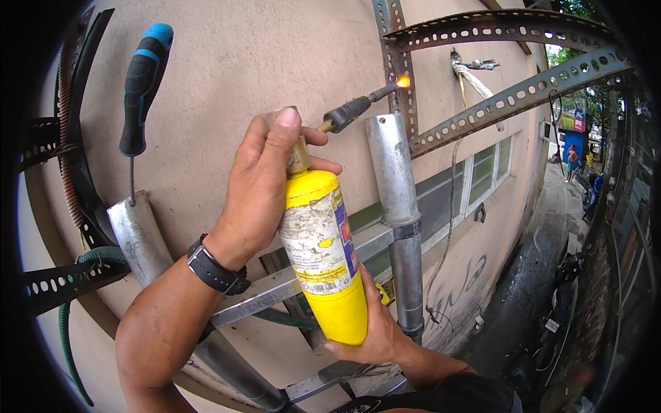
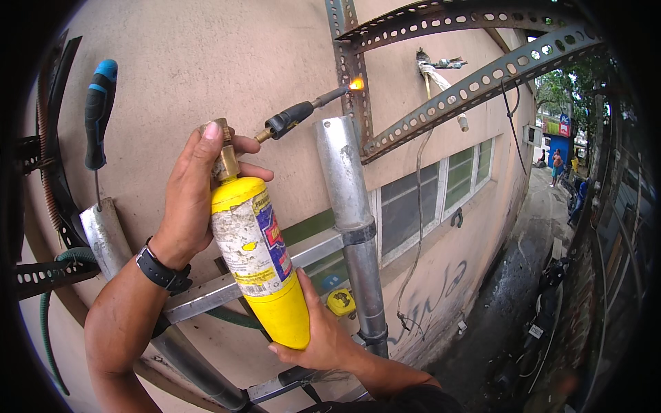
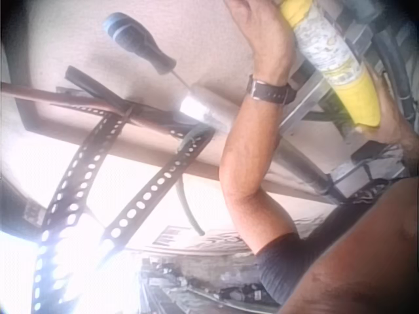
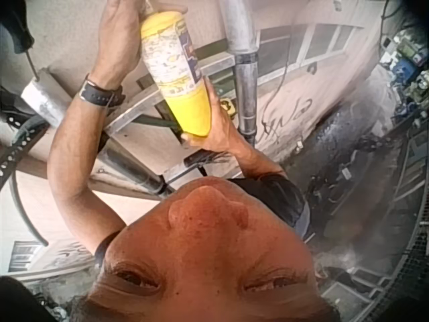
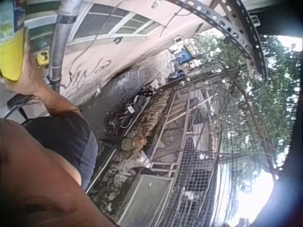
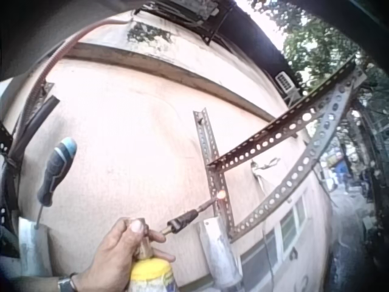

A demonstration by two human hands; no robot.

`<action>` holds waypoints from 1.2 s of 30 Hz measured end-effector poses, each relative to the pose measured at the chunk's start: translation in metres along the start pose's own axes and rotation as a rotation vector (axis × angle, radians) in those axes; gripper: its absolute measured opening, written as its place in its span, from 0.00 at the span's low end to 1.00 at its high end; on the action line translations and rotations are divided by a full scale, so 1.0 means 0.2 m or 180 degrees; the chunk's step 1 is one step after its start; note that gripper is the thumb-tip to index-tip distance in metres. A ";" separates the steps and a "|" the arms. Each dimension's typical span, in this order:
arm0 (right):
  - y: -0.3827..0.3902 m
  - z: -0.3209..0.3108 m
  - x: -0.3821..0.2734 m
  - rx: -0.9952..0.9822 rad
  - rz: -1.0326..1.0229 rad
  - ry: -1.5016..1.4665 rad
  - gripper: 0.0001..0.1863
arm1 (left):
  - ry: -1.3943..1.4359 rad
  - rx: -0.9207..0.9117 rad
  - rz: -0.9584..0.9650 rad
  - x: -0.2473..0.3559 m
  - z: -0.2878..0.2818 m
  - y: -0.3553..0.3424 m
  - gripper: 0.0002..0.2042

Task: The person uses a blowtorch to heat a metal joint on a frame and then uses a wrench to tighten a bolt on a pipe.

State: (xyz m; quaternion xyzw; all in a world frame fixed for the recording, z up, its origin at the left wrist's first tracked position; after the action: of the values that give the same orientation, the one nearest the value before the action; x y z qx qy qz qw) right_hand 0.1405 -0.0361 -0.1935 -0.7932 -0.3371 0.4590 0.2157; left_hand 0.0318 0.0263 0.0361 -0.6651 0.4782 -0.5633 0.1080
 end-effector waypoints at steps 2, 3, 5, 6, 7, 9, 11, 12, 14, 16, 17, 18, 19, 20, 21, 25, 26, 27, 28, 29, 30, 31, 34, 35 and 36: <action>0.00 0.01 0.01 -0.0009 -0.0001 -0.0059 0.69 | -0.0014 -0.0001 0.0004 0.00 0.00 0.00 0.28; 0.00 0.01 0.01 -0.0009 -0.0003 -0.0058 0.69 | -0.0025 0.0004 -0.0004 0.00 0.00 0.00 0.28; 0.00 0.00 0.00 -0.0007 -0.0005 -0.0055 0.69 | -0.0046 0.0013 -0.0020 0.00 0.00 0.00 0.28; 0.00 0.00 0.00 -0.0019 0.0016 -0.0057 0.69 | -0.0046 0.0015 -0.0021 0.00 0.00 0.00 0.28; 0.00 0.00 0.01 -0.0030 0.0036 -0.0058 0.69 | -0.0046 0.0017 -0.0021 0.00 0.00 0.00 0.28; 0.00 0.00 0.00 -0.0024 0.0038 -0.0006 0.69 | -0.0041 0.0027 -0.0026 0.00 0.00 0.00 0.27; 0.00 -0.01 -0.01 0.0013 0.0001 0.0100 0.69 | -0.0032 0.0040 -0.0037 0.00 0.00 0.00 0.27; 0.00 -0.01 -0.01 -0.0001 0.0025 0.0086 0.69 | -0.0037 0.0044 -0.0036 0.00 0.00 0.00 0.28; 0.00 -0.01 -0.01 -0.0030 0.0074 0.0056 0.69 | -0.0046 0.0053 -0.0035 0.00 -0.01 0.00 0.28; 0.00 -0.01 -0.01 -0.0054 0.0076 0.0007 0.69 | -0.0034 0.0046 -0.0031 -0.01 -0.01 0.00 0.28; 0.00 -0.01 0.00 -0.0067 0.0077 -0.0019 0.69 | -0.0029 0.0043 -0.0030 -0.01 -0.01 0.00 0.28; 0.00 -0.01 0.00 -0.0060 0.0070 -0.0014 0.69 | -0.0026 0.0046 -0.0036 -0.01 -0.01 0.00 0.28; 0.00 -0.01 0.00 -0.0055 0.0062 -0.0010 0.69 | -0.0023 0.0050 -0.0042 -0.01 0.00 0.00 0.28; 0.00 -0.01 0.00 -0.0049 0.0055 -0.0006 0.69 | -0.0019 0.0053 -0.0048 -0.01 0.00 0.00 0.28; 0.00 -0.01 0.00 -0.0033 0.0028 -0.0004 0.69 | -0.0016 0.0054 -0.0055 0.00 0.00 0.00 0.28; 0.00 -0.01 0.00 -0.0004 -0.0026 -0.0048 0.69 | -0.0025 0.0048 -0.0068 0.00 0.00 0.00 0.29; 0.00 -0.01 0.00 -0.0006 -0.0027 -0.0071 0.69 | -0.0034 0.0044 -0.0067 -0.01 0.00 0.00 0.29; 0.00 -0.01 0.00 -0.0005 -0.0033 -0.0052 0.69 | -0.0044 0.0046 -0.0069 -0.01 0.00 0.00 0.29; 0.00 -0.01 0.00 -0.0005 -0.0039 -0.0032 0.69 | -0.0054 0.0049 -0.0070 -0.01 0.00 0.00 0.29; 0.00 -0.01 0.00 -0.0004 -0.0045 -0.0013 0.69 | -0.0064 0.0051 -0.0071 -0.01 0.00 0.00 0.29; 0.00 -0.01 0.00 -0.0013 -0.0030 -0.0026 0.69 | -0.0065 0.0051 -0.0074 -0.01 0.00 0.00 0.29; 0.00 -0.01 0.00 -0.0022 -0.0015 -0.0039 0.69 | -0.0066 0.0052 -0.0076 -0.01 0.00 0.00 0.29; -0.01 -0.01 0.00 -0.0044 0.0006 -0.0054 0.69 | -0.0065 0.0045 -0.0075 -0.01 0.00 0.00 0.29; -0.01 -0.01 0.00 -0.0051 0.0009 -0.0055 0.69 | -0.0064 0.0042 -0.0073 -0.01 0.00 0.00 0.29; -0.01 -0.01 0.00 -0.0048 -0.0001 -0.0070 0.69 | -0.0053 0.0042 -0.0073 0.00 0.00 -0.01 0.29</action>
State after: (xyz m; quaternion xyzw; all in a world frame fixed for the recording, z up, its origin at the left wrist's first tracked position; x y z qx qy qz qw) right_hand 0.1418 -0.0345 -0.1925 -0.7896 -0.3431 0.4652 0.2061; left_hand 0.0322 0.0276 0.0363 -0.6744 0.4660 -0.5621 0.1099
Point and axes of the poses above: each hand's wrist, its own y-axis away from the middle knuckle, its own z-axis out of the palm, x = y × z, the point moved 6 cm from there along -y, towards the middle knuckle, and after that the axes turned 8 degrees about -x, right-handed, at the moved point
